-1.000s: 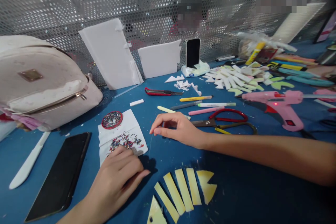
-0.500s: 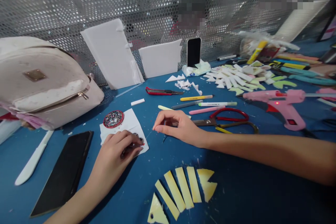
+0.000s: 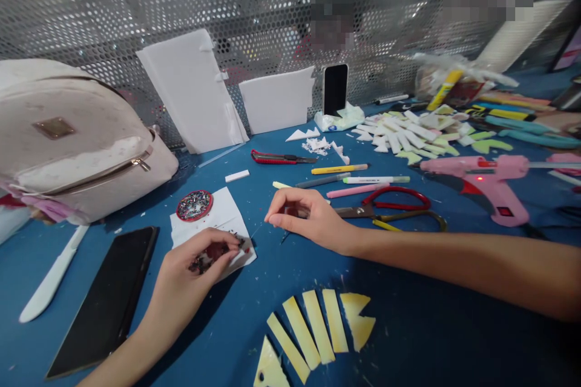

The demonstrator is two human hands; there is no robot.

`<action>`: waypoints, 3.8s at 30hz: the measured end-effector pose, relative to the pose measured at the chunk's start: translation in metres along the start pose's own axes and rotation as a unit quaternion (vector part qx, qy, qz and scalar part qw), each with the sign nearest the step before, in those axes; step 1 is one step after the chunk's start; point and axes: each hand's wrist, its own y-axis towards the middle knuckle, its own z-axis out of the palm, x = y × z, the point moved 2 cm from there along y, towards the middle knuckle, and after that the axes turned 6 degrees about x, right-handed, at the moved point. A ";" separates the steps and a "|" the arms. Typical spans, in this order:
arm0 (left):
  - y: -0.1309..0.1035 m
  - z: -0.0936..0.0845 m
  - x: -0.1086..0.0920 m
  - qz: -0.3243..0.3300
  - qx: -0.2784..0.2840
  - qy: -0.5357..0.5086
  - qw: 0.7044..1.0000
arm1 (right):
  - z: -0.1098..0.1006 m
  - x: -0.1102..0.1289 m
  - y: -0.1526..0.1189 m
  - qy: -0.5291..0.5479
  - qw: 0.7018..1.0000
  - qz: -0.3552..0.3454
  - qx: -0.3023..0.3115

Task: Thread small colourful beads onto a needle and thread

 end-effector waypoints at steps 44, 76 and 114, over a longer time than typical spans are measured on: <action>-0.004 0.006 -0.009 0.027 0.035 -0.021 0.999 | 0.001 0.002 0.000 0.004 1.000 -0.015 0.009; -0.004 0.003 -0.005 -0.047 -0.013 -0.119 0.992 | 0.001 0.003 0.000 -0.013 1.000 -0.002 0.006; -0.008 -0.003 0.001 0.094 -0.122 -0.114 0.982 | 0.005 0.003 0.000 -0.100 0.994 0.046 0.013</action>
